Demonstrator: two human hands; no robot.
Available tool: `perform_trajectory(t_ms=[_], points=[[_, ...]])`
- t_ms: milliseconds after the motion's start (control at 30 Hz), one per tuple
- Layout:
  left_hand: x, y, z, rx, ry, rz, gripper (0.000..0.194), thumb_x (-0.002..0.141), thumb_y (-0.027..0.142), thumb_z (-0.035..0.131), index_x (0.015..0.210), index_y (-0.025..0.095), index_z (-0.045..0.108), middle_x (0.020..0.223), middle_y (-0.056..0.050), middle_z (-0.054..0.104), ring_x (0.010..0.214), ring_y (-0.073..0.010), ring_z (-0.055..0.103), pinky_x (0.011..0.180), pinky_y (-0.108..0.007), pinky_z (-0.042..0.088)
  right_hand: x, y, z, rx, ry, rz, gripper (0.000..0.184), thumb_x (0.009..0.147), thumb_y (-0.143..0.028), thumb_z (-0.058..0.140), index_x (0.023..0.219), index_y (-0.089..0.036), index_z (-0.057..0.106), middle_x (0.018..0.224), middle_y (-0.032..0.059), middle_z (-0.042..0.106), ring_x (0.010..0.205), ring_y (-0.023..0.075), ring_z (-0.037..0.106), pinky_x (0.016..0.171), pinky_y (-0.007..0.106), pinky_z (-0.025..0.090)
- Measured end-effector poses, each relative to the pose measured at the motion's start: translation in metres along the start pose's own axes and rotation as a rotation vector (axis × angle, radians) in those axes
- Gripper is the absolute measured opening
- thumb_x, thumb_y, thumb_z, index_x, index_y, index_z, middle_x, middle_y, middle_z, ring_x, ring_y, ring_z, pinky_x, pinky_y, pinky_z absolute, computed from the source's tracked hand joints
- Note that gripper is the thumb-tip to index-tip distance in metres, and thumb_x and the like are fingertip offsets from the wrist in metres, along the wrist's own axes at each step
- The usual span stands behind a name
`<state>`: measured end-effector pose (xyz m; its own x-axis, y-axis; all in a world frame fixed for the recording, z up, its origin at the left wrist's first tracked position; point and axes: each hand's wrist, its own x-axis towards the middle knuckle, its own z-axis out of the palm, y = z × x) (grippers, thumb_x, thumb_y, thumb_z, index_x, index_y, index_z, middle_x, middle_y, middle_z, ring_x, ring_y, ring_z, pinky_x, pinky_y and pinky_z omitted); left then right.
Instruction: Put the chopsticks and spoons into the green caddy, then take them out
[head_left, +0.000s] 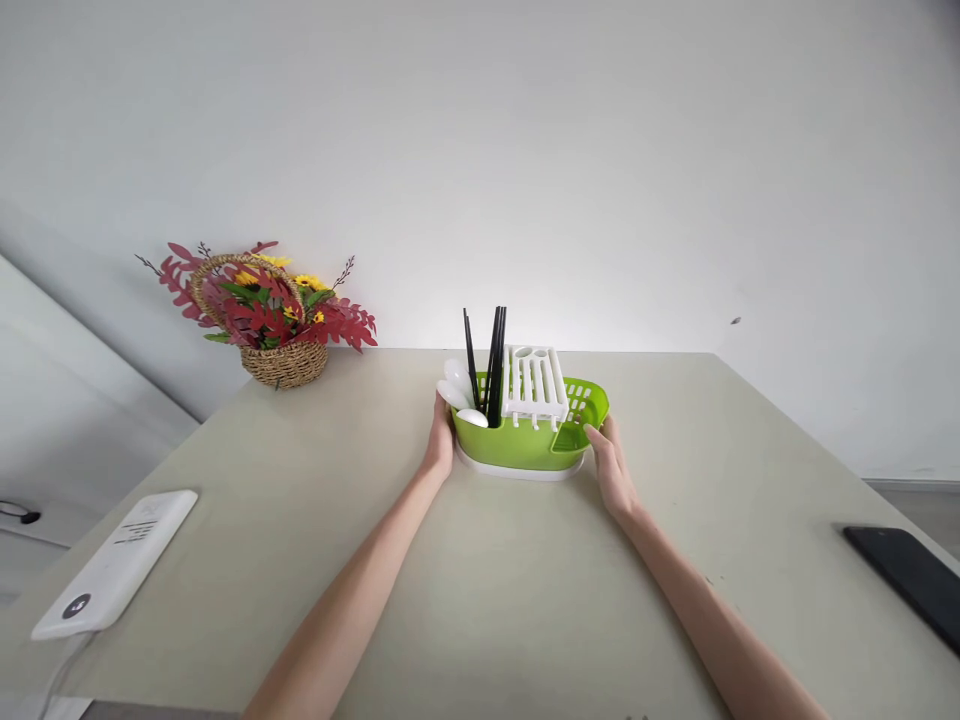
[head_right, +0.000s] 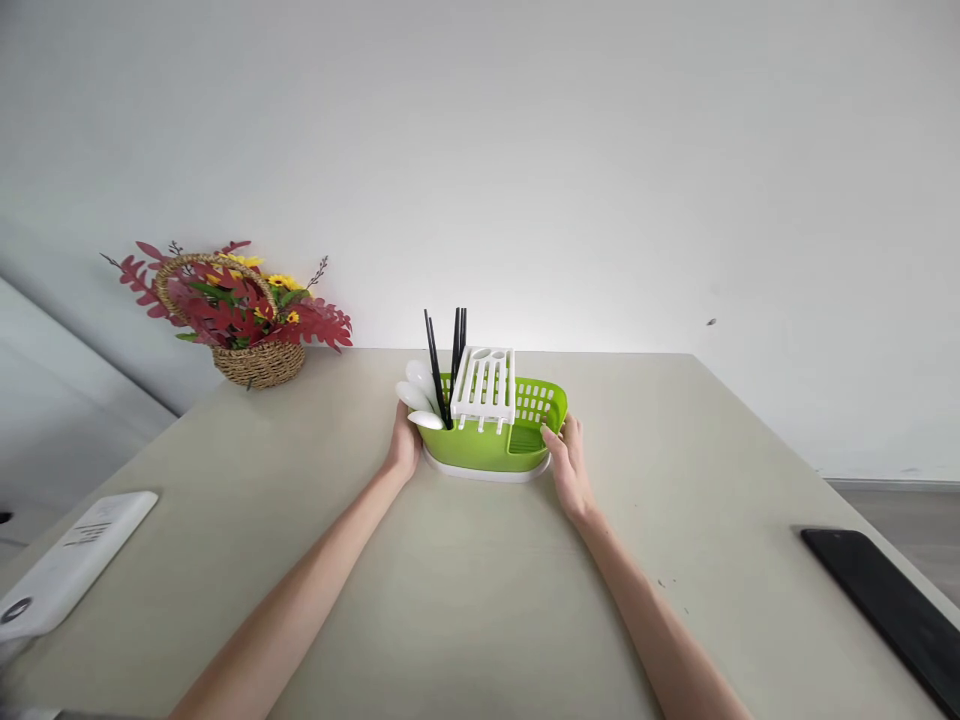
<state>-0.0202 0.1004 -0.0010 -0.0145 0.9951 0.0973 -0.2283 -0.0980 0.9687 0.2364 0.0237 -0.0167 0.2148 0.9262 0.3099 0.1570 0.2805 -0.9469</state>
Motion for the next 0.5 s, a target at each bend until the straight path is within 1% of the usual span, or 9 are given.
perform_trajectory(t_ms=[67, 167, 300, 400, 500], points=[[-0.002, 0.001, 0.001, -0.006, 0.015, -0.005, 0.066, 0.101, 0.073, 0.029, 0.128, 0.028, 0.07, 0.119, -0.002, 0.079, 0.127, -0.0281, 0.067, 0.105, -0.04, 0.056, 0.002, 0.001, 0.0, 0.048, -0.027, 0.002, 0.054, 0.1, -0.057, 0.045, 0.146, -0.032, 0.055, 0.137, 0.0048, 0.063, 0.137, 0.0291, 0.052, 0.12, 0.05, 0.039], [-0.008, 0.003, -0.001, -0.057, 0.036, -0.012, 0.067, 0.1, 0.073, 0.031, 0.126, 0.027, 0.072, 0.117, -0.003, 0.08, 0.13, -0.0294, 0.065, 0.107, -0.041, 0.056, 0.002, 0.002, 0.001, 0.135, -0.075, 0.014, 0.057, 0.1, -0.059, 0.046, 0.15, -0.033, 0.053, 0.141, 0.003, 0.065, 0.142, 0.0285, 0.05, 0.123, 0.051, 0.035], [-0.018, 0.014, -0.011, -0.095, 0.073, -0.075, 0.072, 0.097, 0.077, 0.032, 0.121, 0.023, 0.074, 0.106, -0.007, 0.082, 0.125, -0.0334, 0.068, 0.104, -0.044, 0.056, -0.001, -0.001, 0.004, 0.182, -0.122, 0.04, 0.06, 0.099, -0.061, 0.048, 0.152, -0.033, 0.053, 0.146, 0.0017, 0.065, 0.146, 0.0286, 0.048, 0.125, 0.054, 0.032], [-0.019, 0.034, -0.024, -0.102, 0.065, -0.118, 0.078, 0.093, 0.082, 0.032, 0.115, 0.021, 0.075, 0.101, -0.01, 0.082, 0.119, -0.0349, 0.071, 0.1, -0.045, 0.057, -0.004, -0.003, 0.005, 0.203, -0.157, 0.052, 0.06, 0.1, -0.06, 0.049, 0.154, -0.034, 0.051, 0.151, 0.0012, 0.062, 0.149, 0.0281, 0.046, 0.126, 0.054, 0.031], [-0.011, 0.069, -0.034, -0.102, 0.002, -0.081, 0.08, 0.089, 0.086, 0.037, 0.111, 0.019, 0.074, 0.107, -0.011, 0.081, 0.116, -0.0335, 0.071, 0.1, -0.043, 0.057, -0.008, -0.004, 0.006, 0.228, -0.207, 0.065, 0.059, 0.102, -0.058, 0.049, 0.156, -0.035, 0.048, 0.157, -0.0006, 0.057, 0.151, 0.0263, 0.043, 0.127, 0.052, 0.03]])
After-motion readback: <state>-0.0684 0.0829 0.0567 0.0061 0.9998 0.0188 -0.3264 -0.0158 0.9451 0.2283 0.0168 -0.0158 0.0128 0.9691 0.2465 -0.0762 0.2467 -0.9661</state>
